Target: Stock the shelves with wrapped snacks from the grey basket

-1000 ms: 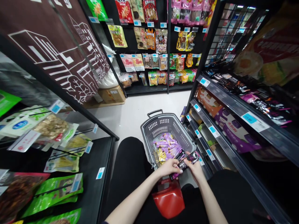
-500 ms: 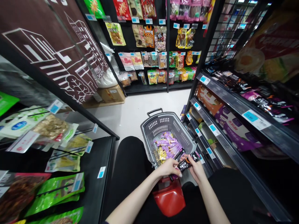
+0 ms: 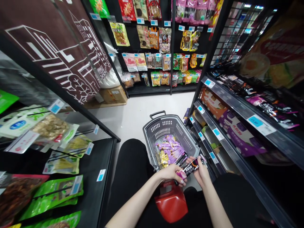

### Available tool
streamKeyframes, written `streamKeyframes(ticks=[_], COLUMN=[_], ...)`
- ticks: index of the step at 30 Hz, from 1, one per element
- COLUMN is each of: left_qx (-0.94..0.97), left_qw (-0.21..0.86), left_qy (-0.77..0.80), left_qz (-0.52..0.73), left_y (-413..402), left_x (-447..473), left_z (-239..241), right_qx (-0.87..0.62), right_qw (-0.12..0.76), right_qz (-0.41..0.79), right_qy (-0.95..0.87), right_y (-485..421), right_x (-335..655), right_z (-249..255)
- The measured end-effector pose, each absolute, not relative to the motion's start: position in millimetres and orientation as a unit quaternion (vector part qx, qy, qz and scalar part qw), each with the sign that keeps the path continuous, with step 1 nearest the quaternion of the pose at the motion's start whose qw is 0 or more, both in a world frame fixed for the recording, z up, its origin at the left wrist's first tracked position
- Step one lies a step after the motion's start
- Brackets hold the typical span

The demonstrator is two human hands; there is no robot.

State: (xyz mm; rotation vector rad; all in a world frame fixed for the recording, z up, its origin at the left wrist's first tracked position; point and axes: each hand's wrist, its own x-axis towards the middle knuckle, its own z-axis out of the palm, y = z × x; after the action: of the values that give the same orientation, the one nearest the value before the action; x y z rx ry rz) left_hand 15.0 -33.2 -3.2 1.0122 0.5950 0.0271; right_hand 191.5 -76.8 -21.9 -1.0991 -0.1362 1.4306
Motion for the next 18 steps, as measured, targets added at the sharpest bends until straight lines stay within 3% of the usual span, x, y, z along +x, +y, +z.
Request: streamKeyframes(ticks=[6, 9, 12, 18], left_qx=[0.469, 0.467, 0.435, 0.351], left_qw=[0.805, 0.762, 0.749, 0.786], left_qy=[0.363, 0.433, 0.456, 0.439], left_qz=[0.034, 0.117, 0.204, 0.259], left_y=[-28.0, -20.1, -9.8, 0.6], left_x=[15.4, 16.9, 13.3, -0.2], left_z=[-0.9, -0.3, -0.4, 4.1], right_qx=[-0.483, -0.48, -0.48, -0.572], right_qw=[0.655, 0.668, 0.657, 0.619], right_qz=[0.577, 0.565, 0.574, 0.514], right_qy=[-0.062, -0.068, -0.091, -0.155], right_y=[-75.3, -75.4, -76.0, -77.6], right_x=[200.4, 203.3, 207.0, 218.0], right_z=[-25.3, -21.5, -17.9, -25.7])
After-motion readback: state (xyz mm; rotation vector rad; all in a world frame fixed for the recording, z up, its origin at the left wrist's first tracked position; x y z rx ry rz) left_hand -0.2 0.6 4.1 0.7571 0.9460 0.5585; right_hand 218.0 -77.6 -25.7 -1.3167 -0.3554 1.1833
